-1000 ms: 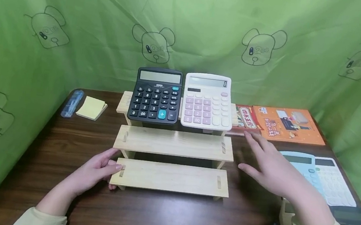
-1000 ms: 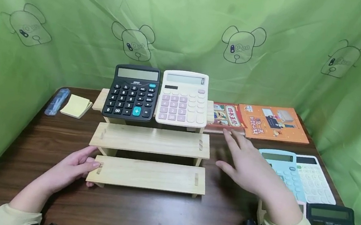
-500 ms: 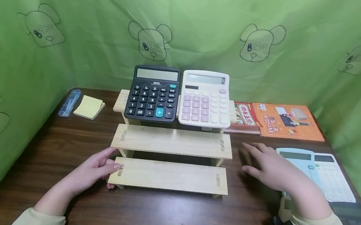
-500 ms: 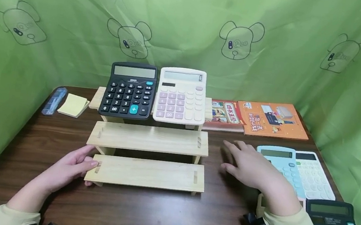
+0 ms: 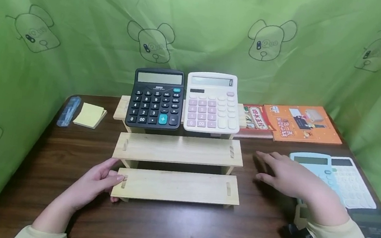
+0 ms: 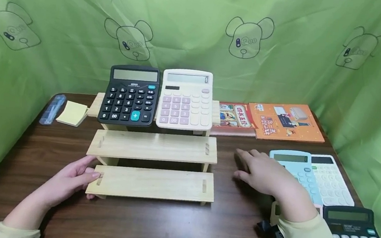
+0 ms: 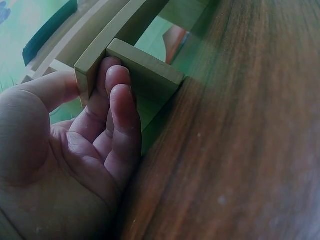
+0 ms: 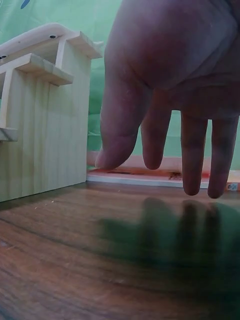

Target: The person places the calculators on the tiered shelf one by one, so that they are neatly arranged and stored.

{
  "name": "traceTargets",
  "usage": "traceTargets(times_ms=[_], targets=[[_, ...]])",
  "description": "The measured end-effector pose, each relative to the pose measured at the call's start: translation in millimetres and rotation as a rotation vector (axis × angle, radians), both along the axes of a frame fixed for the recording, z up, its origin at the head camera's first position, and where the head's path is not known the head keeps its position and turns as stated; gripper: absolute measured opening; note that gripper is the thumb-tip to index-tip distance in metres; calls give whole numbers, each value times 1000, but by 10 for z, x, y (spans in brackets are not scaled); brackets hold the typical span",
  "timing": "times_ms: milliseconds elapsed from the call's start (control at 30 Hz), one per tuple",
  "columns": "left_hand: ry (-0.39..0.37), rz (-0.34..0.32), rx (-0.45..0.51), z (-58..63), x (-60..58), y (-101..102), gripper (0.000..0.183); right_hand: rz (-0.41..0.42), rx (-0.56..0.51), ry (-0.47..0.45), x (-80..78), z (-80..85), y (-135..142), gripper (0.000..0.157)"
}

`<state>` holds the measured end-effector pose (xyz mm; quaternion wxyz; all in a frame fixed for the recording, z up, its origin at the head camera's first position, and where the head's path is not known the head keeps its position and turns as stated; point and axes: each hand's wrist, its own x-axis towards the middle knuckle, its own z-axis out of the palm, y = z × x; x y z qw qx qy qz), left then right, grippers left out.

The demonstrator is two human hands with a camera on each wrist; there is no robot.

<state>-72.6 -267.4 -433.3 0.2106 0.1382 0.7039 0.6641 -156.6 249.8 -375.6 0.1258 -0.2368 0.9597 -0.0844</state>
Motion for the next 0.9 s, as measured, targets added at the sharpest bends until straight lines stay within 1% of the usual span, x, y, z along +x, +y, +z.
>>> traceTargets(times_ms=[133, 233, 367, 433, 500, 600, 667, 767, 900], targets=[[13, 0, 10, -6, 9, -6, 59, -25, -2, 20, 5, 44, 27, 70], [0, -3, 8, -25, -4, 6, 60, -57, 11, 30, 17, 79, 72, 72], [-16, 11, 0, -45, -14, 21, 60, -101, 31, 41, -1, 116, 159, 75], [-14, 14, 3, -51, -15, 21, 60, -157, 44, 44, -24, 128, 216, 81], [-4, 3, 11, -53, -17, 16, 59, -238, 61, 44, -50, 136, 293, 89], [6, -4, 17, -50, -20, 7, 58, -366, 67, 21, -76, 142, 424, 102], [11, -3, 15, -46, -22, 5, 58, -422, 65, -10, -84, 139, 512, 107], [10, -9, 18, -40, -19, 12, 58, -452, 62, -55, -99, 119, 621, 112], [8, -8, 25, -39, -7, 10, 58, -450, 74, -83, -138, 90, 717, 114]])
